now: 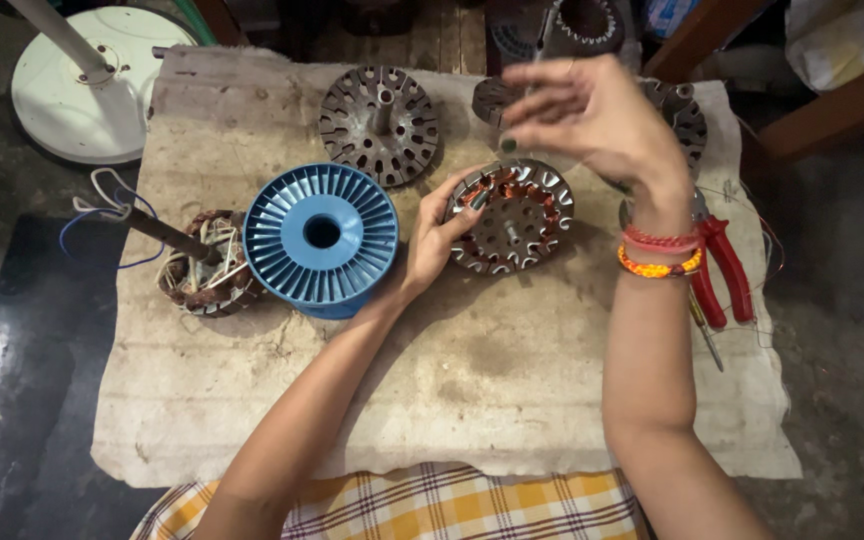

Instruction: The person winds copper wire from a blue spool into the slots of a motor stator on a workbench, guiding the wire by hand into each slot and rotating the spool to feed more wire. They periodically lift and reposition the spool and press the wound coils into place with their fingers.

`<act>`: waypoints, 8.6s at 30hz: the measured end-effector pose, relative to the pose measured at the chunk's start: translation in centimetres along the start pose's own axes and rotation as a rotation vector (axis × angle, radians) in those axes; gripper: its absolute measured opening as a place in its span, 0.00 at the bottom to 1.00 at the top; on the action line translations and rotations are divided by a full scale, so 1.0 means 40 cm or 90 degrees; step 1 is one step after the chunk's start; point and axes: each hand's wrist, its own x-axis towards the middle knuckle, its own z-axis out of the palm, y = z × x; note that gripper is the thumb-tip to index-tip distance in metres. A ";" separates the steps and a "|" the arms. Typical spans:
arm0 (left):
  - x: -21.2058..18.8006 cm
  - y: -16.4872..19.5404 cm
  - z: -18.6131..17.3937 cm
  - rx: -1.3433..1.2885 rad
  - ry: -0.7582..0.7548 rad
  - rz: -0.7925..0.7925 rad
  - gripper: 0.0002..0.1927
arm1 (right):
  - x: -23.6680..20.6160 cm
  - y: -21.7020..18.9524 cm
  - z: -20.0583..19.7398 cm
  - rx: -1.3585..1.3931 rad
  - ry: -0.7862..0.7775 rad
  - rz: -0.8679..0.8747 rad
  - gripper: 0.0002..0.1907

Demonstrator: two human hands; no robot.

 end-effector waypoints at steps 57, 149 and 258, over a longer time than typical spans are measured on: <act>-0.008 -0.008 -0.002 -0.032 0.009 -0.034 0.27 | 0.040 0.015 0.070 0.168 0.223 -0.205 0.08; -0.012 0.002 -0.010 -0.023 0.028 -0.027 0.27 | 0.000 -0.047 0.040 -0.224 -0.018 0.017 0.29; -0.017 0.008 -0.009 -0.033 0.004 -0.020 0.27 | -0.011 -0.021 0.019 -0.175 -0.040 -0.013 0.25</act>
